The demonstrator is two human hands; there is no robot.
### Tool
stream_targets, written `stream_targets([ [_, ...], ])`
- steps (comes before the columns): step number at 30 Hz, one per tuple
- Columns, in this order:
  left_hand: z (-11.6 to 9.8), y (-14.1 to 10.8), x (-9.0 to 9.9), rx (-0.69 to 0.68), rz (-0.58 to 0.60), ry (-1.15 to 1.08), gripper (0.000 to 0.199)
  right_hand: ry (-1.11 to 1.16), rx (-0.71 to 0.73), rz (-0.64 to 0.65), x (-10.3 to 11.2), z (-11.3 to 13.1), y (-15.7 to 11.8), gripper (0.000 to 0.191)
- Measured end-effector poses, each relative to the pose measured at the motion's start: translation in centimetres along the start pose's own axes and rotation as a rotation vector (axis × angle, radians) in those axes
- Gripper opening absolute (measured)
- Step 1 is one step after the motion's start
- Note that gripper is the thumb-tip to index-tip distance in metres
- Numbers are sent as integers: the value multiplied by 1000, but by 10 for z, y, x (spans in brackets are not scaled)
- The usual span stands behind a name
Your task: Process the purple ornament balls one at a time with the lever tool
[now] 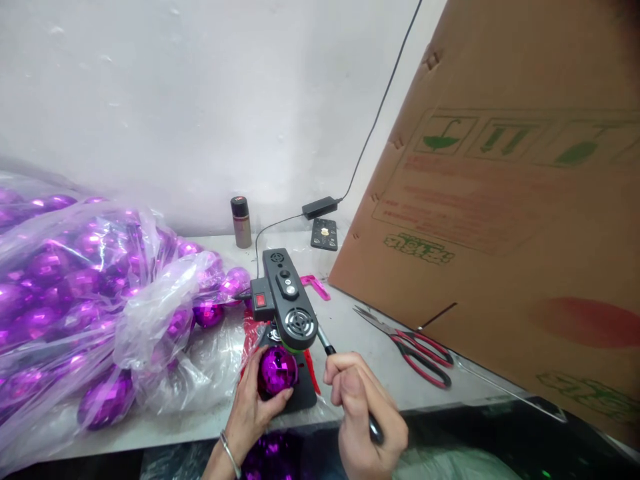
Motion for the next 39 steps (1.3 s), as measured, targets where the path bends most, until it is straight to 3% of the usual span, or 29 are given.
stream_targets([
  [6,6,4,17,305,-156,-290,91,-8,-6,-5,0,3,1,37],
  [9,6,7,21,354,-134,-355,94,-28,-8,-3,-1,5,3,38],
  [14,9,7,20,251,-116,-271,91,-22,-11,0,-2,8,6,38],
  [19,4,0,8,21,-81,-19,79,-6,-32,9,-3,9,11,36],
  [24,-3,-8,-7,-135,-144,156,72,16,-48,18,-3,10,14,35],
  [29,4,-12,-29,-118,-137,102,76,15,-64,15,-1,9,11,36],
  [33,14,-8,-30,-51,-179,67,82,5,-62,18,-1,8,11,37],
  [39,14,1,-32,-19,-148,101,84,18,-31,-22,-1,6,9,37],
])
Point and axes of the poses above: each hand's wrist, its own y-axis towards the middle knuckle, its own x-axis out of the back of the hand, z = x × y, the point moved 6 cm from there along y, towards the middle knuckle, and after that the axes turned 1 degree about x, right-handed, at the moved point
